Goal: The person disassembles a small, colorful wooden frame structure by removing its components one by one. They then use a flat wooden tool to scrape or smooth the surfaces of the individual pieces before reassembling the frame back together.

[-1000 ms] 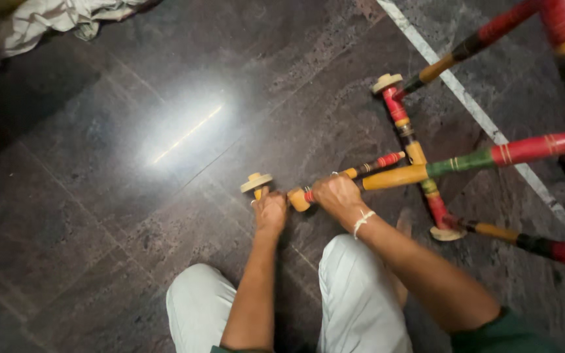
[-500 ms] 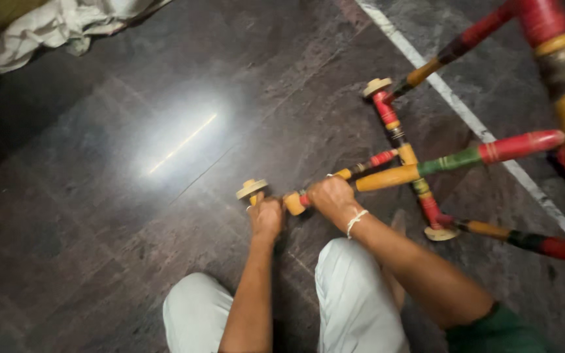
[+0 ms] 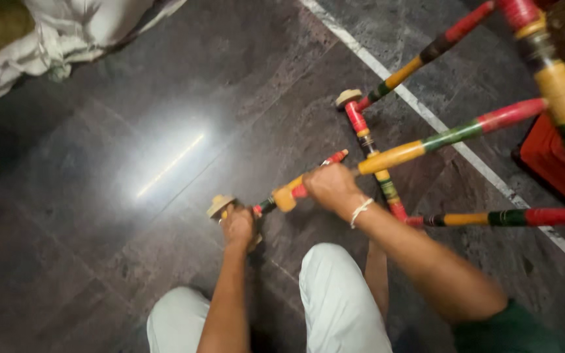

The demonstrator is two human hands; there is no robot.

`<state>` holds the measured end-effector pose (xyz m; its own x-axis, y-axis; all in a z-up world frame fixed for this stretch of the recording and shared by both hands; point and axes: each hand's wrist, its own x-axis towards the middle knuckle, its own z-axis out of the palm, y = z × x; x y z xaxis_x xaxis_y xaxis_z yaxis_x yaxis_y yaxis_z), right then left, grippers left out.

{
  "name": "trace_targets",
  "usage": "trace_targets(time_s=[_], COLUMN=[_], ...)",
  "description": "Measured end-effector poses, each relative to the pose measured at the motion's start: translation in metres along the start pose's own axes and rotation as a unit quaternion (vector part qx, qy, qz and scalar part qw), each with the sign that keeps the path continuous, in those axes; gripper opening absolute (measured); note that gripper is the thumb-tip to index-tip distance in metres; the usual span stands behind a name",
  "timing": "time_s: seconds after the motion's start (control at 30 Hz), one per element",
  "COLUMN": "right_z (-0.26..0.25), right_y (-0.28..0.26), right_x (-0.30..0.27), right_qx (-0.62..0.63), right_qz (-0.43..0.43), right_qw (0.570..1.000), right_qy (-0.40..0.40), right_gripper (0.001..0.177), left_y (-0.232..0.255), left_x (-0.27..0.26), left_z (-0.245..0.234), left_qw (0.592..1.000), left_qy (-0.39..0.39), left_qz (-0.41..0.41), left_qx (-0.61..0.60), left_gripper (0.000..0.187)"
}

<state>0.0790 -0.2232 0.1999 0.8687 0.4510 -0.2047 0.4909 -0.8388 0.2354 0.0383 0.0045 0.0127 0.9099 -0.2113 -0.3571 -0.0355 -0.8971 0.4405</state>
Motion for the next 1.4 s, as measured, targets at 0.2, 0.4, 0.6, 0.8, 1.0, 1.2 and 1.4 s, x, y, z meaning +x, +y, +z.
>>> trace_targets(time_s=[0.2,0.4,0.6,0.8,1.0,1.2,1.4], right_z=[0.015,0.027,0.038,0.042,0.044,0.052,0.056], right_y=[-0.013,-0.017,-0.02,-0.014,-0.017,-0.027,-0.03], right_x=[0.005,0.001,0.002,-0.002,-0.004,-0.005,-0.002], right_qx=[0.012,0.014,-0.01,-0.044,-0.048,-0.044,-0.042], right_qz=[0.007,0.002,-0.015,-0.023,-0.011,-0.015,-0.023], right_qw=[1.0,0.999,1.0,0.999,0.999,0.999,0.999], right_qy=[-0.002,-0.03,-0.016,0.005,-0.003,-0.013,-0.026], right_gripper=[0.007,0.009,0.009,0.01,0.01,0.008,0.006], left_y=[0.001,-0.012,-0.03,-0.042,-0.053,-0.051,-0.05], left_x=[-0.006,-0.011,-0.017,-0.019,-0.02,-0.025,-0.028], left_z=[-0.007,-0.008,-0.015,-0.006,0.013,0.02,0.012], left_qw=[1.0,0.999,0.999,0.996,0.992,0.987,0.977], left_qy=[-0.01,0.025,0.042,0.053,0.101,0.107,0.095], left_qz=[0.0,-0.015,-0.023,-0.065,-0.074,-0.119,-0.179], left_qx=[0.0,-0.023,-0.002,0.021,0.0,-0.017,-0.061], left_gripper=[0.033,0.031,0.028,0.026,0.021,0.026,0.025])
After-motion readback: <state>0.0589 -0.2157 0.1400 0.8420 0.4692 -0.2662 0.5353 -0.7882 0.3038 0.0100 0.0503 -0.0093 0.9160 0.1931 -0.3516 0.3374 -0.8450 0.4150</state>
